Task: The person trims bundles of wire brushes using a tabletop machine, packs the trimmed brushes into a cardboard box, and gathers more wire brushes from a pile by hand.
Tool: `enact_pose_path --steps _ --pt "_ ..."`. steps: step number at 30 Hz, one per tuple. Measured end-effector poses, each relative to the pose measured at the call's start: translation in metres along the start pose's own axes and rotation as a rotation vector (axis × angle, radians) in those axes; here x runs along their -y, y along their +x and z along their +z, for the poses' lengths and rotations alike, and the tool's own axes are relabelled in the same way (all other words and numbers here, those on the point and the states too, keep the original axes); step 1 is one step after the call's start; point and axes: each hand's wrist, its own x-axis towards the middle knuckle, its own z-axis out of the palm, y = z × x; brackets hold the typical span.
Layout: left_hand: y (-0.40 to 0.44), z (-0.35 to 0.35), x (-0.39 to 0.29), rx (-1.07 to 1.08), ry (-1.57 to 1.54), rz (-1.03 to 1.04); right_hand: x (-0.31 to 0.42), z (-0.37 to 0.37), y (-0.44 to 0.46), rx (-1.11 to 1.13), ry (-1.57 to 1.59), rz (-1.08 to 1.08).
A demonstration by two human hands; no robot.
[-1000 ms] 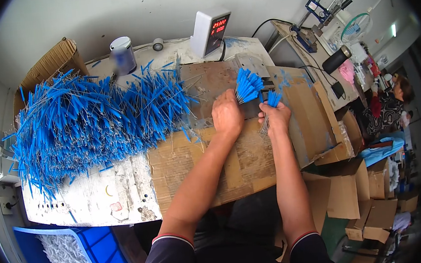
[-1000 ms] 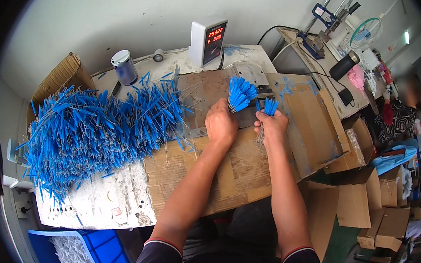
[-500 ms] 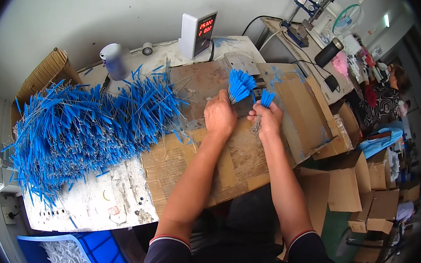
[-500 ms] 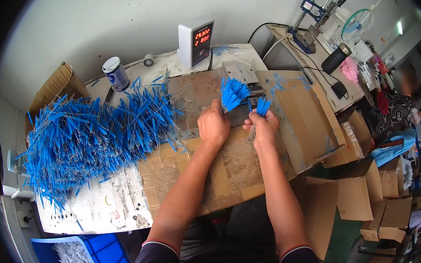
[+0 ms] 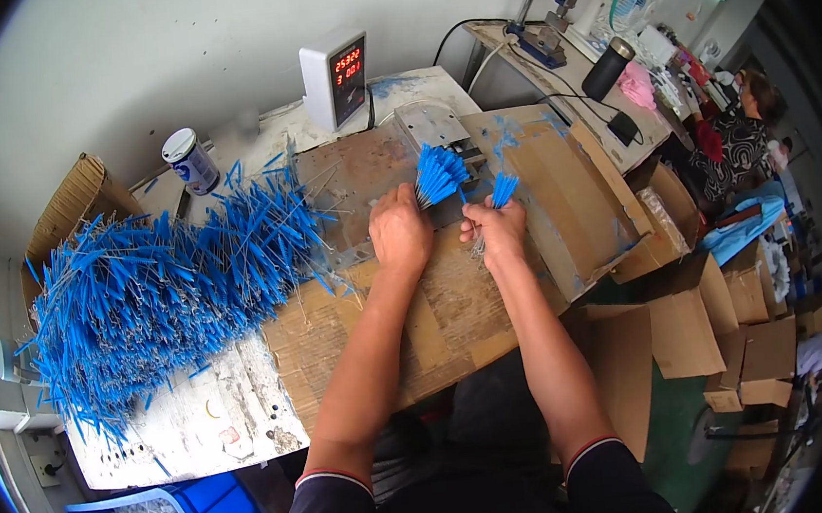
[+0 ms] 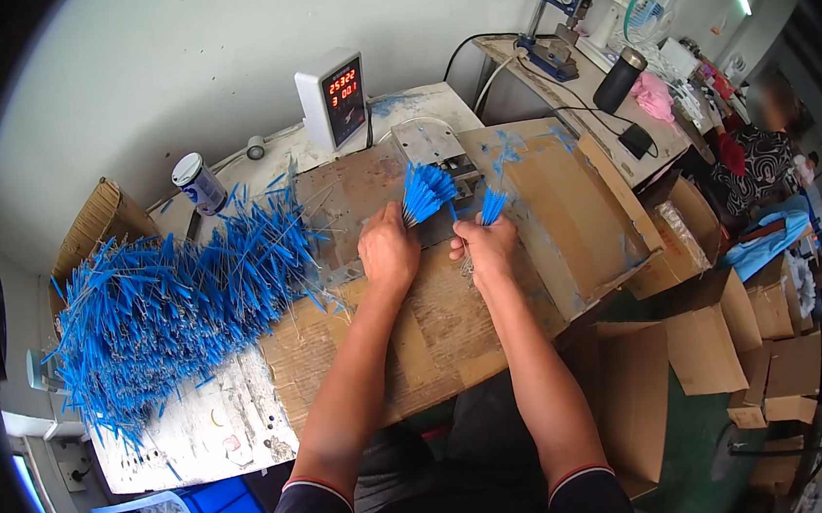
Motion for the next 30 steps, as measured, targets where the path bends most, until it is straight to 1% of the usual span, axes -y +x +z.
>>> enact_pose_path --steps 2,4,5,7,8,13,15,17,20,26,28,30 --pt "0.000 0.002 -0.001 0.028 0.009 0.017 0.000 0.001 0.002 -0.014 -0.016 0.002" --pt "-0.001 0.004 -0.002 -0.051 0.041 0.002 0.000 0.003 0.004 -0.019 -0.018 0.002" --pt "0.000 0.005 -0.001 -0.050 0.040 0.007 0.000 0.004 0.005 -0.018 -0.025 0.003" --pt "0.000 0.006 0.000 -0.108 0.090 -0.086 0.001 0.006 0.009 -0.030 -0.042 0.006" --pt "0.000 0.005 0.001 -0.110 0.091 -0.086 0.001 0.008 0.010 -0.040 -0.061 0.010" --pt "0.000 0.002 0.001 -0.157 -0.044 -0.192 0.003 0.016 0.014 -0.062 -0.091 -0.003" --pt "0.000 0.001 0.000 -0.153 -0.051 -0.196 0.005 0.018 0.015 -0.080 -0.089 -0.011" --pt "0.000 0.000 -0.001 -0.147 -0.059 -0.199 0.005 0.019 0.015 -0.051 -0.131 -0.015" --pt "0.000 -0.002 -0.002 -0.176 -0.071 -0.150 0.007 0.019 0.013 -0.048 -0.124 -0.012" --pt "0.000 -0.003 -0.005 -0.062 -0.058 -0.173 0.008 0.009 0.007 0.046 0.037 0.048" --pt "0.000 -0.003 -0.005 -0.020 -0.006 -0.121 0.004 0.004 0.002 0.084 0.076 0.026" --pt "0.001 -0.003 -0.005 0.006 -0.010 -0.125 -0.001 -0.001 0.001 0.120 0.113 0.006"
